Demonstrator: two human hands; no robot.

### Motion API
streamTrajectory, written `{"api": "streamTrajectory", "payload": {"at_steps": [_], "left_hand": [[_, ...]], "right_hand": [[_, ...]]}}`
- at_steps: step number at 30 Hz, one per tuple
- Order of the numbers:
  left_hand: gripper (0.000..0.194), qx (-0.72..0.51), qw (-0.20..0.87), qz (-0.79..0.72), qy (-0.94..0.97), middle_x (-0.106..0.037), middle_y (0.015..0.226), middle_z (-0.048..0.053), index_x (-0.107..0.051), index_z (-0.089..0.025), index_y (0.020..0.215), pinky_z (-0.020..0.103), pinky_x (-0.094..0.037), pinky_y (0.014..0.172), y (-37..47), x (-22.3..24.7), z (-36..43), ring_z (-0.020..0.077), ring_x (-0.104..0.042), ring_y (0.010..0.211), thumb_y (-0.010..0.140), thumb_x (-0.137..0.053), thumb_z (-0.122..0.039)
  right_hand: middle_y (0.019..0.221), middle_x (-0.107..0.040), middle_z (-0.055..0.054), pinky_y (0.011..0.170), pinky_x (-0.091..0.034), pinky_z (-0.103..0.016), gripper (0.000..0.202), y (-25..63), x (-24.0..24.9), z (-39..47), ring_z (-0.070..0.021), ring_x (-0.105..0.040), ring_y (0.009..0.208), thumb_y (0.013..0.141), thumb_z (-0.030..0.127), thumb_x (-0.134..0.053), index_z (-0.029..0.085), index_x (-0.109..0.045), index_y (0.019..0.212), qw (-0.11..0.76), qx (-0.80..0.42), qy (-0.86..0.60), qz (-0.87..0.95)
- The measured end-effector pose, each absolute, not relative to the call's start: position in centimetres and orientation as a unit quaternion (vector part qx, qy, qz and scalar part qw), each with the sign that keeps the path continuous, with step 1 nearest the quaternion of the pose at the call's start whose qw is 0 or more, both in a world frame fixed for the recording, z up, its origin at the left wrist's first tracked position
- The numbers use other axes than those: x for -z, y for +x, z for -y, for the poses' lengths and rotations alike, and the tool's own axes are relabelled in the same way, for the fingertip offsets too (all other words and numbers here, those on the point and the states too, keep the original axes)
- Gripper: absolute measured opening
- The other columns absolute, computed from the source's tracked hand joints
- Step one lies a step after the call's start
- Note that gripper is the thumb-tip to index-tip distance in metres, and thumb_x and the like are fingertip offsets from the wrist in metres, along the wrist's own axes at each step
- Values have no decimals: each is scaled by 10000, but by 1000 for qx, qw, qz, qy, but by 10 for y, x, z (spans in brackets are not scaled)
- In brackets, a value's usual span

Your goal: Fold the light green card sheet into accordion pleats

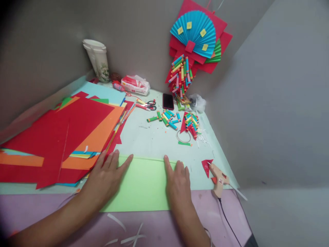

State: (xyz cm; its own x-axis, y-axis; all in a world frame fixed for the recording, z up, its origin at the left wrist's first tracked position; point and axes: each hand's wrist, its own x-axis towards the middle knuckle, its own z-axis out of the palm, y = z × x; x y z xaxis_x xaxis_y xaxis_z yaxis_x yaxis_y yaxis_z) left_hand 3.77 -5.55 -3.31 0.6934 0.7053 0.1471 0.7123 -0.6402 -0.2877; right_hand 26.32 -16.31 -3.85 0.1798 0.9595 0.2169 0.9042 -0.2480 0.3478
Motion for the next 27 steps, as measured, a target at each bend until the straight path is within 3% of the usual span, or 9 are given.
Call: {"api": "streamTrajectory", "payload": {"at_steps": [3, 14, 20, 24, 27], "left_hand": [[617, -2, 150, 395, -907, -581, 1387, 292, -483, -226, 1478, 610, -304, 1142, 40, 32, 55, 396, -609, 1259, 884, -463, -59], [570, 12, 175, 385, -906, -612, 1359, 280, -541, -234, 1441, 622, -322, 1136, 38, 28, 54, 388, -623, 1242, 899, -456, -82], [482, 97, 161, 333, -924, -569, 1430, 235, -655, -75, 1310, 574, -351, 1161, 44, 35, 49, 365, -542, 1342, 886, -426, -76], [513, 117, 137, 291, -940, -592, 1418, 209, -614, -54, 1347, 504, -374, 1160, 59, 31, 52, 320, -557, 1335, 891, -381, -65], [529, 142, 105, 255, -951, -508, 1502, 199, -508, -53, 1442, 468, -359, 1175, 78, 23, 56, 304, -480, 1407, 942, -348, -119]], "right_hand": [[922, -563, -76, 750, -480, -318, 876, 260, 31, 158, -199, -566, 774, 757, -105, -476, 311, -422, 1525, 111, -187, 752, -623], [963, -570, -102, 734, -477, -305, 777, 262, 39, 159, -192, -557, 776, 781, -72, -513, 312, -517, 1457, 123, -218, 751, -611], [976, -587, -115, 730, -492, -300, 816, 256, 33, 155, -197, -580, 791, 764, -80, -503, 304, -487, 1484, 138, -191, 758, -608], [962, -602, -130, 707, -501, -298, 818, 254, 27, 153, -216, -608, 809, 781, -83, -482, 308, -472, 1500, 149, -164, 761, -610], [971, -610, -145, 709, -511, -311, 791, 254, 26, 153, -231, -619, 824, 807, -73, -466, 305, -472, 1503, 143, -163, 760, -613]]}}
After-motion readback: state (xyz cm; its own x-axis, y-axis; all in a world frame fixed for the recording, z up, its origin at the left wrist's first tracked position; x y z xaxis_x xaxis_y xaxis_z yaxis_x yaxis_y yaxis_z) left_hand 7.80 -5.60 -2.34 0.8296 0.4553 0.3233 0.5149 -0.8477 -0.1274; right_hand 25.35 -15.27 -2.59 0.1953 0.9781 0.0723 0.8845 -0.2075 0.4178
